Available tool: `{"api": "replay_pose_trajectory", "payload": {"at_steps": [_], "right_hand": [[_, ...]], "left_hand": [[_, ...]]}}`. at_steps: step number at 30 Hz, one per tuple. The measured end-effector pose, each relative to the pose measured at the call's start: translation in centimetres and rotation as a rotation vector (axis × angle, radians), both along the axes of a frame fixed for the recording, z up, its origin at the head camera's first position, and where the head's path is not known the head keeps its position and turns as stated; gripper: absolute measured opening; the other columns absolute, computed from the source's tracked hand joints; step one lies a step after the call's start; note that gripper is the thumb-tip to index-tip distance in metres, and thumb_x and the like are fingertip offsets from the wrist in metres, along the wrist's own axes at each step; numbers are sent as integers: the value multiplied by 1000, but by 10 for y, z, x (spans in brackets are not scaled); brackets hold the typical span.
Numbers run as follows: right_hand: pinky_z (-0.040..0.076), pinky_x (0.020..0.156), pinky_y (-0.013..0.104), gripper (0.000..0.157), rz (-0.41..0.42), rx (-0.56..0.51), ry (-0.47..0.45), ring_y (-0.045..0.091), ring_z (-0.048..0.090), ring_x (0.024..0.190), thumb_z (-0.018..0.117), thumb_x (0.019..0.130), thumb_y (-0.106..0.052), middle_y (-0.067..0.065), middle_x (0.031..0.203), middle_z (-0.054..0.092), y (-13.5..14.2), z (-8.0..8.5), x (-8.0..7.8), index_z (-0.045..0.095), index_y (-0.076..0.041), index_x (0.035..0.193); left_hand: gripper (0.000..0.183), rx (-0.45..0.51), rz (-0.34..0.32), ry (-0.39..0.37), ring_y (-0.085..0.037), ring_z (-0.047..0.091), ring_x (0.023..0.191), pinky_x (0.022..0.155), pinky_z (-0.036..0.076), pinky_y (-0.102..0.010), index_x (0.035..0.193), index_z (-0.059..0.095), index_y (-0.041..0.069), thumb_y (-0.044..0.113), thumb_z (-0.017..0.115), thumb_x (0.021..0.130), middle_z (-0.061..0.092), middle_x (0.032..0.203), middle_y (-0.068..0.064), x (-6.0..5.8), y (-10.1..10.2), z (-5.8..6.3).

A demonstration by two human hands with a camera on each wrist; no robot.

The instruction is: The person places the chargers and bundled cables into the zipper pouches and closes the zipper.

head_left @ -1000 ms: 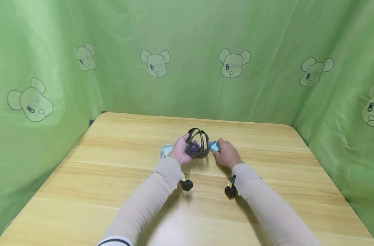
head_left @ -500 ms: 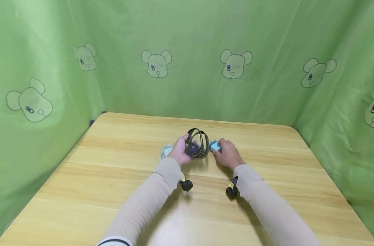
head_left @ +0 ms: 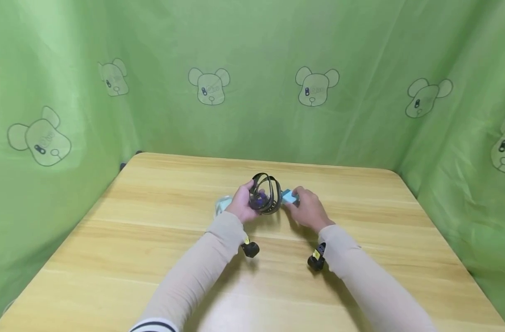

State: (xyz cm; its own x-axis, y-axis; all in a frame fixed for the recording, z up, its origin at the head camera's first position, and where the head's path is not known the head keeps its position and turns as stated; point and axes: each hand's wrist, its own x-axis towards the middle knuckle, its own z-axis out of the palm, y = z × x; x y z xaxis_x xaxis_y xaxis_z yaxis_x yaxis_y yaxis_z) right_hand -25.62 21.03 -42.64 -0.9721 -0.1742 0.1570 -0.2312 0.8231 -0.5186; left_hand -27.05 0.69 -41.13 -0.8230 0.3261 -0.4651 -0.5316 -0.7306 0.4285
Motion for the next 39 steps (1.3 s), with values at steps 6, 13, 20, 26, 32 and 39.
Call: {"api": "replay_pose_trajectory", "payload": {"at_steps": [6, 13, 20, 26, 32, 39], "right_hand": [[55, 76, 42, 33, 41, -23, 39, 29, 59, 88, 68, 90, -21, 15, 99, 61, 3, 5, 7, 55, 0, 112], [55, 76, 41, 34, 49, -45, 46, 28, 60, 89, 69, 90, -20, 15, 102, 62, 6, 9, 12, 55, -1, 113], [56, 75, 41, 34, 67, -50, 70, 29, 61, 89, 69, 89, -19, 17, 103, 62, 5, 12, 20, 55, 0, 114], [57, 74, 42, 35, 76, -46, 110, 29, 62, 88, 69, 89, -19, 17, 102, 62, 7, 13, 27, 56, 1, 113], [57, 73, 43, 35, 79, -54, 147, 33, 63, 88, 69, 89, -18, 18, 101, 62, 10, 16, 32, 55, 2, 113], [58, 74, 44, 34, 60, -75, 151, 32, 65, 88, 69, 89, -21, 18, 102, 63, 10, 16, 37, 55, 1, 111]], "left_hand": [[31, 11, 3, 0, -20, 49, 104, 96, 46, -37, 122, 44, 15, 36, 50, 100, 47, 115, -6, 0, -2, 0], [39, 15, 2, 4, -23, 47, 116, 101, 43, -41, 132, 41, 15, 36, 49, 100, 45, 127, -8, 1, -5, 1], [41, 17, 3, 20, -24, 43, 123, 104, 41, -43, 136, 39, 18, 36, 48, 100, 32, 149, -9, 0, -9, -3], [35, 27, 19, 0, -23, 41, 126, 99, 45, -39, 130, 41, 17, 35, 49, 101, 42, 129, -8, 1, -9, -5], [34, 35, 30, 15, -24, 47, 117, 99, 46, -40, 127, 44, 15, 35, 50, 100, 45, 119, -8, -1, -9, -2], [29, 32, 16, 10, -23, 45, 121, 101, 44, -41, 121, 44, 16, 35, 49, 100, 45, 118, -7, 0, -10, -3]]}}
